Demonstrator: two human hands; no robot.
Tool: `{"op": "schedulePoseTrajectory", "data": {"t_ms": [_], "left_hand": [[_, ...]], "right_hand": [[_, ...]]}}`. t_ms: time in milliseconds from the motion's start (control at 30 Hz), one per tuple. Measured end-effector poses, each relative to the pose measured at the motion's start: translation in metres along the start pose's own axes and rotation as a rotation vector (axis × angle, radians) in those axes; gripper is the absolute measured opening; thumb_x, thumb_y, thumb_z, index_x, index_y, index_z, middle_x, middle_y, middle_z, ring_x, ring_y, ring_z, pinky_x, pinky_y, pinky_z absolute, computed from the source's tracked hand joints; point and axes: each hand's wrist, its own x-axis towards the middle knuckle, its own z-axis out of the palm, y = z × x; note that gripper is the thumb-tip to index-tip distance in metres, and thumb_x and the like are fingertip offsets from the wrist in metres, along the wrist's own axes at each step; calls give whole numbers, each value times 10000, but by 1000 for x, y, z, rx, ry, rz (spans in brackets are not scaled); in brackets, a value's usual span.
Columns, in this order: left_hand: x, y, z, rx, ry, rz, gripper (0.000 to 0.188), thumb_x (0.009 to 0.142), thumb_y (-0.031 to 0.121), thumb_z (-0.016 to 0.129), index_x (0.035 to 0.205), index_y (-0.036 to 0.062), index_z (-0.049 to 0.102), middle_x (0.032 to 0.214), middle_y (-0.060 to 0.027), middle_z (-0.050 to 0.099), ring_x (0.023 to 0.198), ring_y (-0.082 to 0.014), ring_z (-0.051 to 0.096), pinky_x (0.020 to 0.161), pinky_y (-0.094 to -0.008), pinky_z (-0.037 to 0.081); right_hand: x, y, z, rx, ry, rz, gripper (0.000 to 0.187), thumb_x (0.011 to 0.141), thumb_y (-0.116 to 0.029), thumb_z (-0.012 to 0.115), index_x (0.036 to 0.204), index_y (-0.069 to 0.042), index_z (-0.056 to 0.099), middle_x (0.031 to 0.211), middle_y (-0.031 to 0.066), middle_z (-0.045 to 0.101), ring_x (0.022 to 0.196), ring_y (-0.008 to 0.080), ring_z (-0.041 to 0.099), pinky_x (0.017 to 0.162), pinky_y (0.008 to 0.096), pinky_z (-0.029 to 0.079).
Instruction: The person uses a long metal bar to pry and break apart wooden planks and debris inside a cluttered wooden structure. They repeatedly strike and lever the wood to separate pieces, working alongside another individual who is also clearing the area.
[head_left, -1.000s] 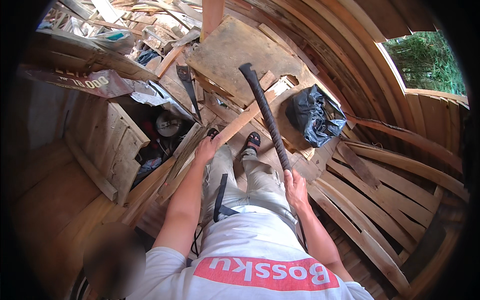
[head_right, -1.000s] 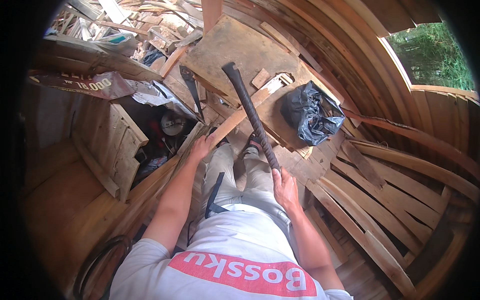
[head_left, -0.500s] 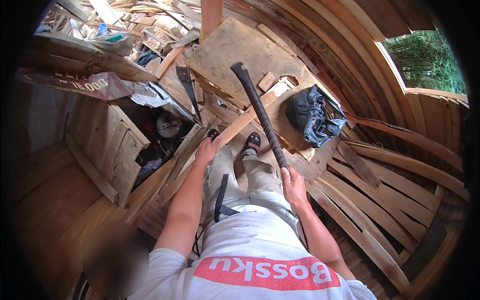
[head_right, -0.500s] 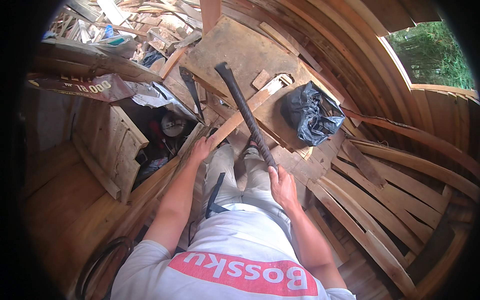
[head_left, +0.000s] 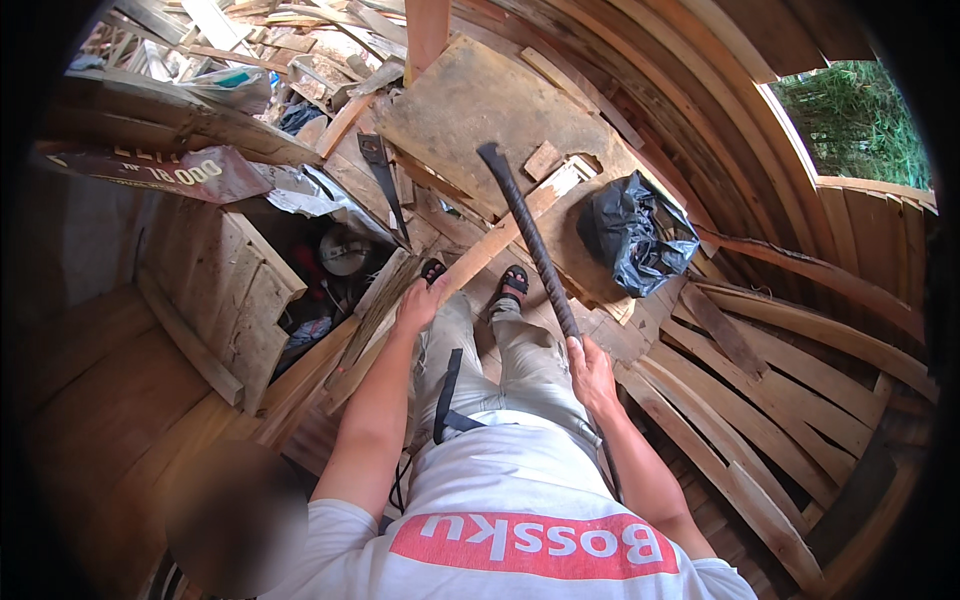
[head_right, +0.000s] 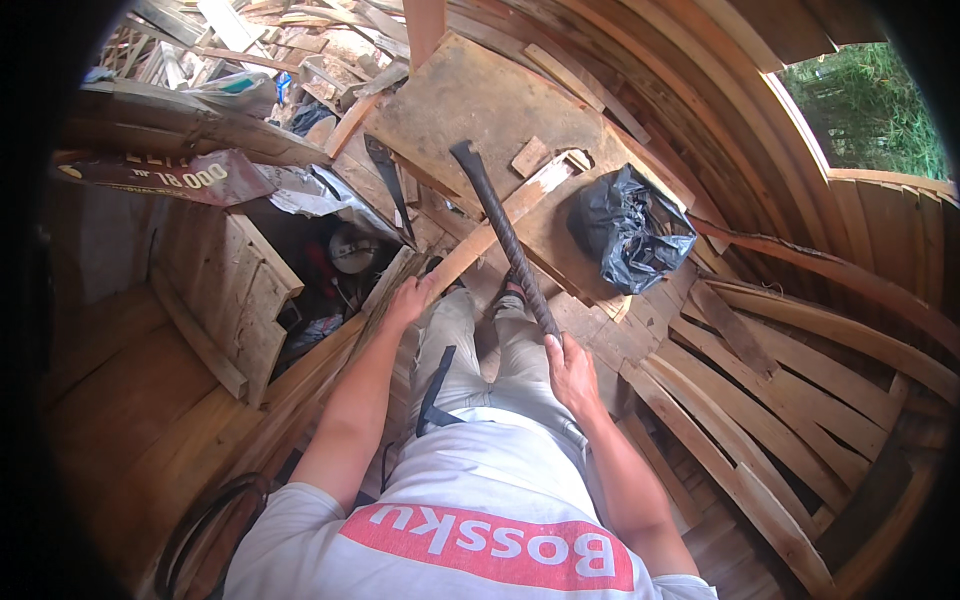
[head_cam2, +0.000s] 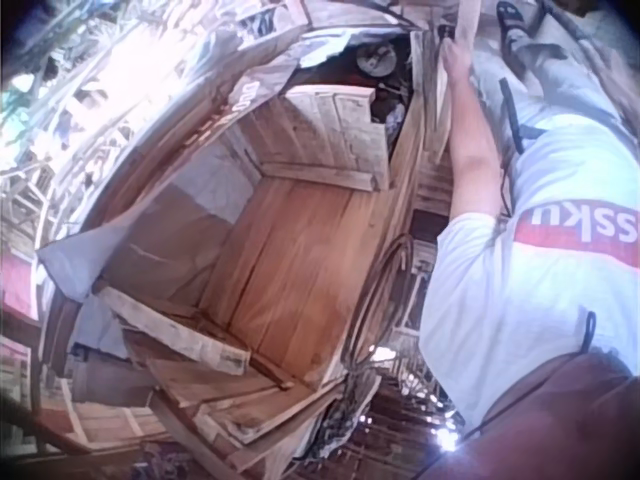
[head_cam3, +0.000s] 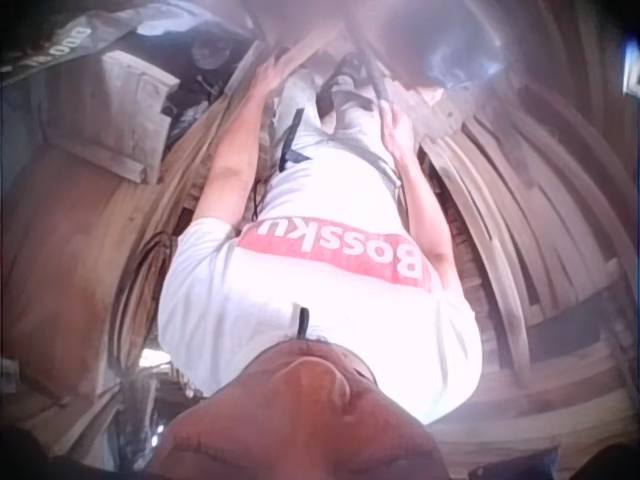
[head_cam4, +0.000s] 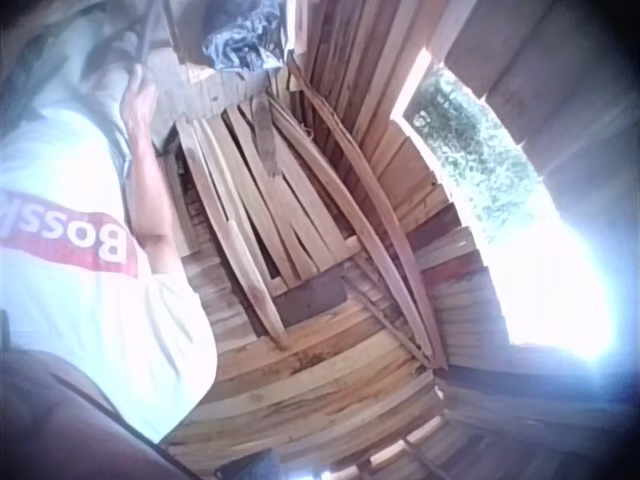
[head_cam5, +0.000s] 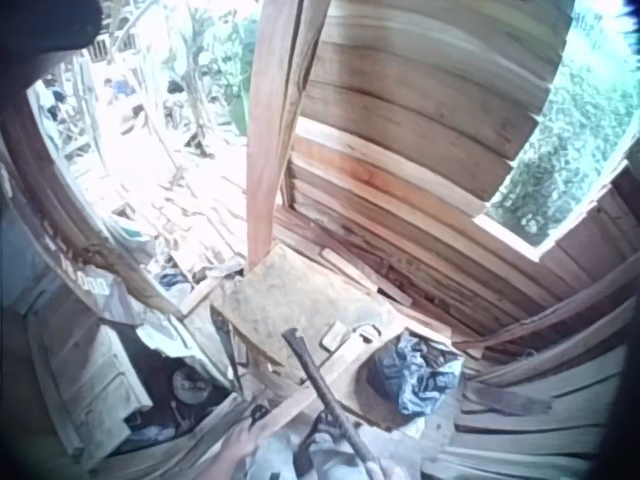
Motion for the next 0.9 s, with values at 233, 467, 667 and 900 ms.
{"op": "schedulePoseTrajectory", "data": {"t_ms": [233,467,667,900], "left_hand": [[0,-5,3,9,-19,16,795,902,660,411,1073,-95,589,1174,-338,567,1150,-452,523,960,-481,412],[-3,2,2,16,-4,7,790,906,644,414,1119,-97,583,1166,-341,571,1139,-462,527,963,-496,410],[8,-9,7,-2,2,23,803,901,666,409,1099,-91,589,1155,-337,579,1133,-459,533,958,-491,413],[-1,1,0,3,-17,2,811,895,675,410,1107,-88,585,1151,-338,581,1141,-460,529,965,-485,411]], "right_hand": [[6,28,17,-48,41,-38,408,977,-408,451,956,-8,532,731,280,594,781,476,606,690,545,428],[-7,28,10,-258,-144,58,518,954,-515,437,905,-14,561,781,266,611,849,462,590,767,528,431],[-22,-8,-28,-57,1,-279,358,951,-373,494,846,-32,517,573,201,537,587,428,572,585,495,420],[19,27,-8,-48,13,-77,448,964,-446,463,871,-14,536,661,244,574,696,434,604,647,509,432]]}}
